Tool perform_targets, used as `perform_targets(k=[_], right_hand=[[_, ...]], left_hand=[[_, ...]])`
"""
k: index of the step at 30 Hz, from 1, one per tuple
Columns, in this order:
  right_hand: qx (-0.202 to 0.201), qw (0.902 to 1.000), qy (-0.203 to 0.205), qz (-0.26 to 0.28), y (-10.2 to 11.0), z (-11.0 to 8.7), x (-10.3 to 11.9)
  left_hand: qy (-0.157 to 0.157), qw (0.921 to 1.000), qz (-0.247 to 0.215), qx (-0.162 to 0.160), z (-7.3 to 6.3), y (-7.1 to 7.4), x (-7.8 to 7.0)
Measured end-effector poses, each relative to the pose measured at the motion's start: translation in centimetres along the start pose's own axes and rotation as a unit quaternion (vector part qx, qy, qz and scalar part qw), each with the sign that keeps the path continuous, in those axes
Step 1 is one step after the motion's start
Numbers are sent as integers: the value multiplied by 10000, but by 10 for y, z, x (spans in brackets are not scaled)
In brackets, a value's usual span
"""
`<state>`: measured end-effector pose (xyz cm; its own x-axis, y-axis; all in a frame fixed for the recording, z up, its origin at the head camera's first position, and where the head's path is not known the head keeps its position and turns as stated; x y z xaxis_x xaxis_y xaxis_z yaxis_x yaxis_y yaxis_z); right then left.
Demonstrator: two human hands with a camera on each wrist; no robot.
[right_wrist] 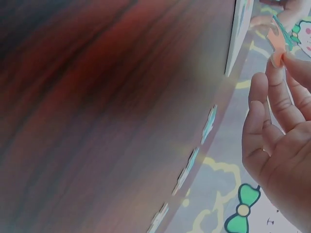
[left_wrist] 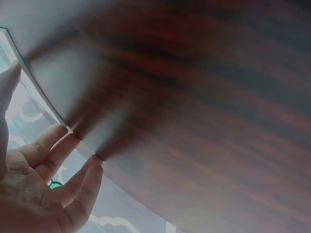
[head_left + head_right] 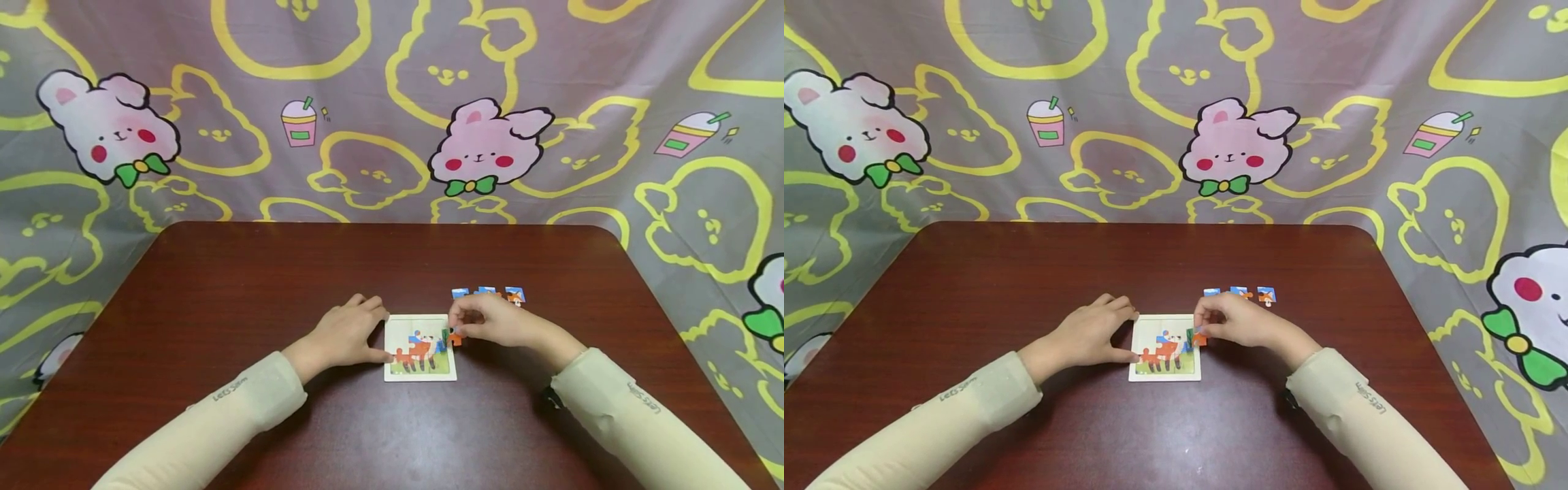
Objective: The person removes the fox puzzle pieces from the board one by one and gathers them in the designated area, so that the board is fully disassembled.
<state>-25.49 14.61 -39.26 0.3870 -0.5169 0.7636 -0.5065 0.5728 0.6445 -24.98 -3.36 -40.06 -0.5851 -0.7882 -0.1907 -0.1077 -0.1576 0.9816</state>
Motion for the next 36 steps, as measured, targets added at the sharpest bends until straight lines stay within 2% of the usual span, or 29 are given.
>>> perform_targets(k=[11,20,31,36], right_hand=[[-178,9997,-94,111,16,-8,-17],[-476,9978,-163,-427,27,-7,-31],[-467,9963,-486,-542,27,-4,-39],[-483,9960,-463,-596,25,-2,-40]], left_hand=[[22,10000,31,11,-1,-1,1],[51,10000,22,50,0,-3,1],[66,10000,-12,67,0,-1,1],[49,10000,0,61,0,-2,1]])
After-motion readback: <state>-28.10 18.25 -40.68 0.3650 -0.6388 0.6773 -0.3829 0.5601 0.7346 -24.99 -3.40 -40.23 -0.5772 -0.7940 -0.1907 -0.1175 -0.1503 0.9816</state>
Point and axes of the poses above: each hand's wrist, its own z-axis towards the middle knuckle, its own y-axis out of the back of the hand, x = y × z, the point moved 9 cm from there along z, towards the middle knuckle, and after that the axes turned 4 degrees about -x, right-handed, at the moved point
